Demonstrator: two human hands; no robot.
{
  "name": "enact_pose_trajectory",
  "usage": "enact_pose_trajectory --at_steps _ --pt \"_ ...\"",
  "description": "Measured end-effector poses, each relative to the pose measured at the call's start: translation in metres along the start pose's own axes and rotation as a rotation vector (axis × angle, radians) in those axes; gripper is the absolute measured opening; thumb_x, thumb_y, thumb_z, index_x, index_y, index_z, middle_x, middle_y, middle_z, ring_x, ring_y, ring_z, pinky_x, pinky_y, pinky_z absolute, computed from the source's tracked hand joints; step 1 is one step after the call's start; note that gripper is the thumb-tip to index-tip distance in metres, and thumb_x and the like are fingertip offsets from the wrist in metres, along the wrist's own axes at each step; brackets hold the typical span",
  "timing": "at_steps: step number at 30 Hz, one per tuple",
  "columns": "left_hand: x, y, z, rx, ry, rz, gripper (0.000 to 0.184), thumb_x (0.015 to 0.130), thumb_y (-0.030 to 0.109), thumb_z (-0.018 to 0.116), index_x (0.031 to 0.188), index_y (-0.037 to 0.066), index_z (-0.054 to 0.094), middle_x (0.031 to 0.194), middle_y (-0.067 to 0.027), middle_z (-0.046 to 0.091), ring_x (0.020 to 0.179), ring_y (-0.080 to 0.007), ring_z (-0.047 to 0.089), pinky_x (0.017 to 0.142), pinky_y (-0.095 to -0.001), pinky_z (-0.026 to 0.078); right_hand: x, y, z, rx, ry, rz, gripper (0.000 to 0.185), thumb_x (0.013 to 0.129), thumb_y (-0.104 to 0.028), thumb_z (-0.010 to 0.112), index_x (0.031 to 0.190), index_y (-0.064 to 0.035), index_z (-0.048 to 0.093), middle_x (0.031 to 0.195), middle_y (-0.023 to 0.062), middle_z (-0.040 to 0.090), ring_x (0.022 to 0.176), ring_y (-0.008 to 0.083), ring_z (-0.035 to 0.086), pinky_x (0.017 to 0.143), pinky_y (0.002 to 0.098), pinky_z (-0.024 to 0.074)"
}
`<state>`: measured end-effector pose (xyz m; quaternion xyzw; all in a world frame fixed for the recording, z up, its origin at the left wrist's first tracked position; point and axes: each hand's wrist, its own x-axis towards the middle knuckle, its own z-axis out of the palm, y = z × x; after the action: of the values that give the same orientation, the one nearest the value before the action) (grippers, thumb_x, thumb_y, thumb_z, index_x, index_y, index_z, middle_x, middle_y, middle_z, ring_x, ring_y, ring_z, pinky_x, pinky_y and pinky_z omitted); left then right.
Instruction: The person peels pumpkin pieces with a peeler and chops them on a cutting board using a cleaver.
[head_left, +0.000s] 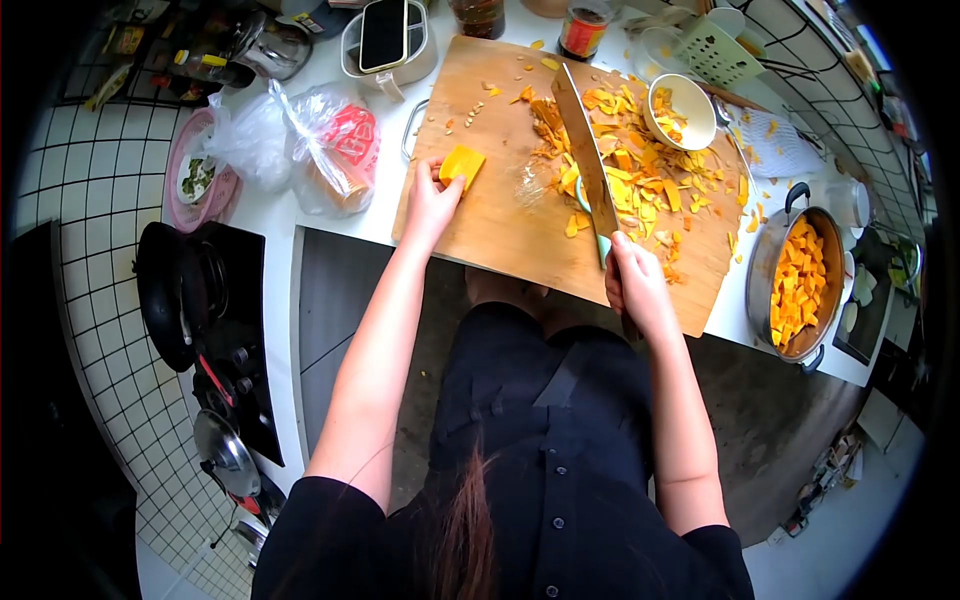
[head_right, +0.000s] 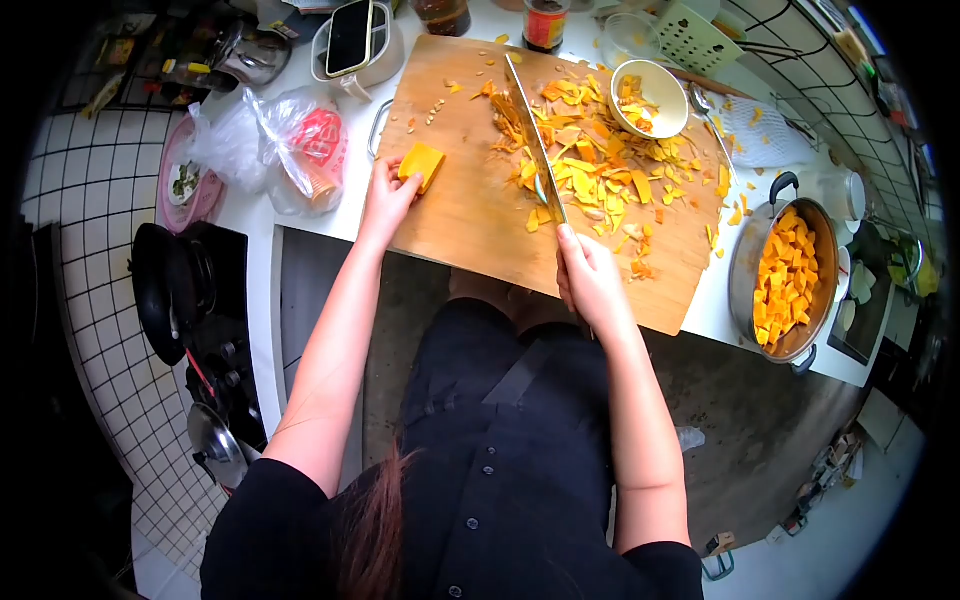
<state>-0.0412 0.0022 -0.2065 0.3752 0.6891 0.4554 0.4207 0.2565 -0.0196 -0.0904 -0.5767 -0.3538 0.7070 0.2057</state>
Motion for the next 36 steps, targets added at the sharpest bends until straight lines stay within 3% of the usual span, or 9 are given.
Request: enact_pose_trajectory --at_steps 4,7,10,13,16,23,30,33,36 --pt "-0.011 0.027 -0.001 0.232 0.011 0.161 0.034 0.078 0.001 0.064 0.108 0.005 0.050 0.100 -0.0108 0.058 0.086 -0.0206 0.060 0.074 -0.0301 0.050 -0.009 0.004 -0.003 -0.027 0.038 -0.010 0.043 0.097 -0.041 0.044 0.069 -0.0082 0.043 0.051 -0.0011 0.040 0.039 0.0075 0.036 0.037 0.0227 0.0301" --pt "-0.011 0.026 -0.010 0.474 -0.049 0.379 0.032 0.076 -0.004 0.059 0.105 0.004 0.052 0.099 -0.0087 0.055 0.088 -0.0182 0.058 0.073 -0.0253 0.049 -0.015 0.003 0.000 -0.035 0.029 0.002 0.042 0.097 -0.040 0.045 0.069 -0.0087 0.043 0.052 -0.0019 0.040 0.040 0.0068 0.037 0.037 0.0223 0.0302" --pt "-0.010 0.028 -0.015 0.538 -0.092 0.441 0.030 0.072 -0.007 0.057 0.100 0.004 0.053 0.097 -0.0092 0.054 0.092 -0.0214 0.057 0.075 -0.0256 0.048 -0.014 0.008 0.003 -0.037 0.010 0.013 0.041 0.097 -0.040 0.045 0.069 -0.0092 0.043 0.053 -0.0029 0.040 0.041 0.0061 0.037 0.038 0.0220 0.0301" --pt "-0.014 0.036 -0.019 0.529 -0.141 0.406 0.030 0.070 -0.005 0.058 0.098 0.005 0.053 0.097 -0.0123 0.055 0.099 -0.0315 0.053 0.088 -0.0374 0.044 -0.013 0.010 0.007 -0.077 -0.009 0.020 0.040 0.097 -0.039 0.046 0.070 -0.0096 0.044 0.054 -0.0038 0.040 0.041 0.0053 0.037 0.038 0.0217 0.0298" --pt "-0.017 0.033 -0.021 0.632 -0.143 0.415 0.032 0.071 -0.002 0.060 0.100 0.005 0.051 0.100 -0.0126 0.054 0.101 -0.0318 0.052 0.090 -0.0379 0.042 -0.016 0.011 0.007 -0.097 0.008 0.012 0.041 0.096 -0.036 0.049 0.069 -0.0063 0.044 0.054 -0.0020 0.040 0.044 0.0076 0.036 0.042 0.0238 0.0316" --pt "-0.023 0.025 -0.014 0.671 -0.086 0.480 0.037 0.072 0.006 0.067 0.105 0.004 0.049 0.104 -0.0131 0.053 0.103 -0.0325 0.052 0.090 -0.0375 0.042 -0.033 0.014 -0.024 -0.599 0.310 -0.426 0.033 0.088 -0.022 0.063 0.071 -0.0003 0.044 0.056 0.0067 0.037 0.052 0.0148 0.033 0.049 0.0299 0.0333" --pt "-0.022 0.028 -0.013 0.611 -0.187 0.525 0.034 0.071 -0.006 0.058 0.103 0.006 0.058 0.111 -0.0145 0.053 0.108 -0.0342 0.050 0.096 -0.0398 0.041 -0.060 0.040 -0.058 -0.637 0.725 -0.519 0.022 0.086 -0.018 0.065 0.081 0.0002 0.054 0.063 0.0080 0.048 0.056 0.0158 0.043 0.055 0.0286 0.0404" --pt "-0.020 0.025 -0.009 0.635 -0.177 0.532 0.035 0.071 -0.008 0.055 0.102 0.006 0.058 0.115 -0.0161 0.051 0.110 -0.0354 0.049 0.097 -0.0398 0.040 -0.057 0.055 -0.078 -0.716 0.842 -0.449 0.021 0.086 -0.019 0.064 0.083 -0.0001 0.055 0.067 0.0110 0.053 0.058 0.0214 0.049 0.059 0.0314 0.0439" --pt "-0.020 0.019 -0.009 0.536 -0.139 0.416 0.038 0.075 -0.002 0.047 0.112 0.003 0.053 0.119 -0.0145 0.048 0.114 -0.0292 0.049 0.095 -0.0356 0.041 -0.050 0.065 -0.089 -0.799 0.932 -0.338 0.024 0.086 -0.025 0.062 0.086 -0.0015 0.057 0.072 0.0145 0.059 0.064 0.0303 0.058 0.062 0.0363 0.0467"
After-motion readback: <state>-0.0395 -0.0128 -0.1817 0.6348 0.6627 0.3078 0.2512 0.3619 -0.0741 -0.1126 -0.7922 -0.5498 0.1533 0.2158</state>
